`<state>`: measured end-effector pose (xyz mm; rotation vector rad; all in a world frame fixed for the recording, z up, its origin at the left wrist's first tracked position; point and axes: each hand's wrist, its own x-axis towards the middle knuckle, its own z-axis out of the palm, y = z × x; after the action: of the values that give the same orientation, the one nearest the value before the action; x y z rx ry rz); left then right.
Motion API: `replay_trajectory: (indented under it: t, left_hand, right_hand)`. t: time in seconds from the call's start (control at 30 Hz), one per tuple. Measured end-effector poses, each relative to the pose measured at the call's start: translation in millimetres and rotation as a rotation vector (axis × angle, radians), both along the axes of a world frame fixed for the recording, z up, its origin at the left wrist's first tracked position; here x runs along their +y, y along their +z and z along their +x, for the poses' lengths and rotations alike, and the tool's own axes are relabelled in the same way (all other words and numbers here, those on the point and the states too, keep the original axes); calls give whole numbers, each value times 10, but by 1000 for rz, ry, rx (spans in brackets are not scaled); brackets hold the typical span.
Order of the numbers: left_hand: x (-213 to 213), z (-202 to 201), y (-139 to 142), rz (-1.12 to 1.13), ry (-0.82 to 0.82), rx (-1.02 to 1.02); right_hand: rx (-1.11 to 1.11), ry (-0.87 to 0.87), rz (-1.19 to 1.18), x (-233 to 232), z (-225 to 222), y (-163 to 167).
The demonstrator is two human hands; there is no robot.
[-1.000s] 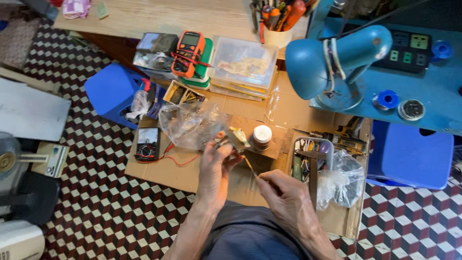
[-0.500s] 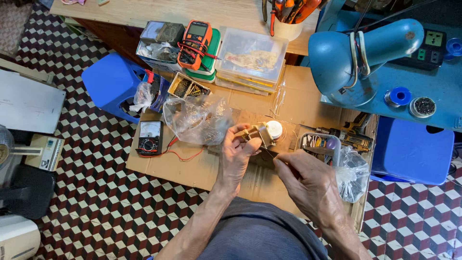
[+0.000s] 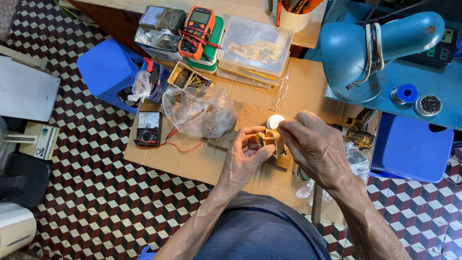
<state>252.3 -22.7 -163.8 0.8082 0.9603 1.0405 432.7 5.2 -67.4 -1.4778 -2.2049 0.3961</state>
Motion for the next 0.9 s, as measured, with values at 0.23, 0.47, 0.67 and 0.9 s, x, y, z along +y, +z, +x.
replay_trajectory:
  t: [0.23,0.47,0.67,0.9]
  left_hand:
    - [-44,-39,123,80,-43,147]
    - [-173,-105,285,132,-126,305]
    - [-205,-179,443,103,-201,448]
    - [-305,-177,490,107,-250,309]
  right_hand:
    - [-13,-23,-35,-6,10,-28]
    - [-53,-27,-83,20,32,-28]
    - [-22,-10,-84,5,28,-66]
    - [77,-41,-146,-62,46,-140]
